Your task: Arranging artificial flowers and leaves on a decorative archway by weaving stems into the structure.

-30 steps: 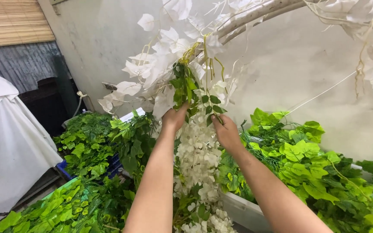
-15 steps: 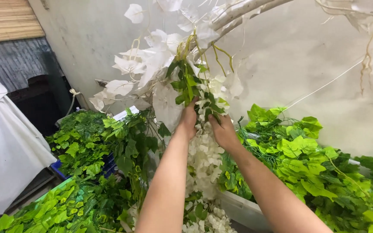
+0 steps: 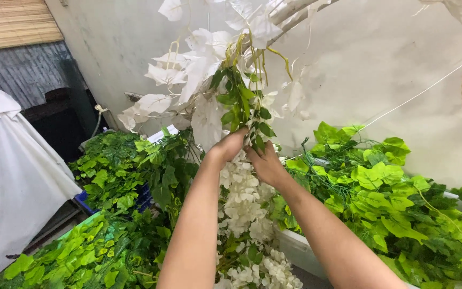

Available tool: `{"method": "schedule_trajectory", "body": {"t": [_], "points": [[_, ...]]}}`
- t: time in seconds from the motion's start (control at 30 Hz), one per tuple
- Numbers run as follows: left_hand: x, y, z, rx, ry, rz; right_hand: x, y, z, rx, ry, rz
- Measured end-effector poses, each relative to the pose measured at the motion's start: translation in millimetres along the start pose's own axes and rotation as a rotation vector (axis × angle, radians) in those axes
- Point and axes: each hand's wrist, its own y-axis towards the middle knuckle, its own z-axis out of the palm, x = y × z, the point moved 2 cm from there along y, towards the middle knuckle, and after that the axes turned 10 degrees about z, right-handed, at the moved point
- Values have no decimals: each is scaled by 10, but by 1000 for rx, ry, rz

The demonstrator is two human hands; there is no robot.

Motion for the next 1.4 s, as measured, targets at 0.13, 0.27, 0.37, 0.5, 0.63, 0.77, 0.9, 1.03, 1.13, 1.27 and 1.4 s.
{"method": "schedule_trajectory", "body": {"t": [0.13,0.27,0.37,0.5,0.63,0.77,0.9,1.03,1.13,1.27,1.4], "points": [[-143,-171,34,-26,249,48,-253,195,133,114,-39,-57],[-362,-231,59,180,973,113,-91,-157,209,209,-772,-16],[-536,-151,93,492,1959,155,65,-247,114,157,-624,60],[-967,-151,-72,498,2073,381,-626,534,86,-156,-606,-168],[-1235,-137,-233,144,2156,631,-942,805,-86,-332,-479,-116],[-1905,638,-9,-60,2404,926,-914,821,-121,-467,-743,-501],[-1837,387,46,-44,2406,1184,-770,722,-12,-573,-1145,-526],[-1909,54,101,-197,2557,1236,-771,746,36,-552,-1174,-454],[-2047,45,126,-282,2653,1220,-977,825,-47,-431,-1022,-421],[-1808,84,-24,-34,2784,881,-1222,986,-140,-226,-751,-359],[-765,-595,-388,276,2693,493,-1217,1091,89,-33,-740,-105]]}}
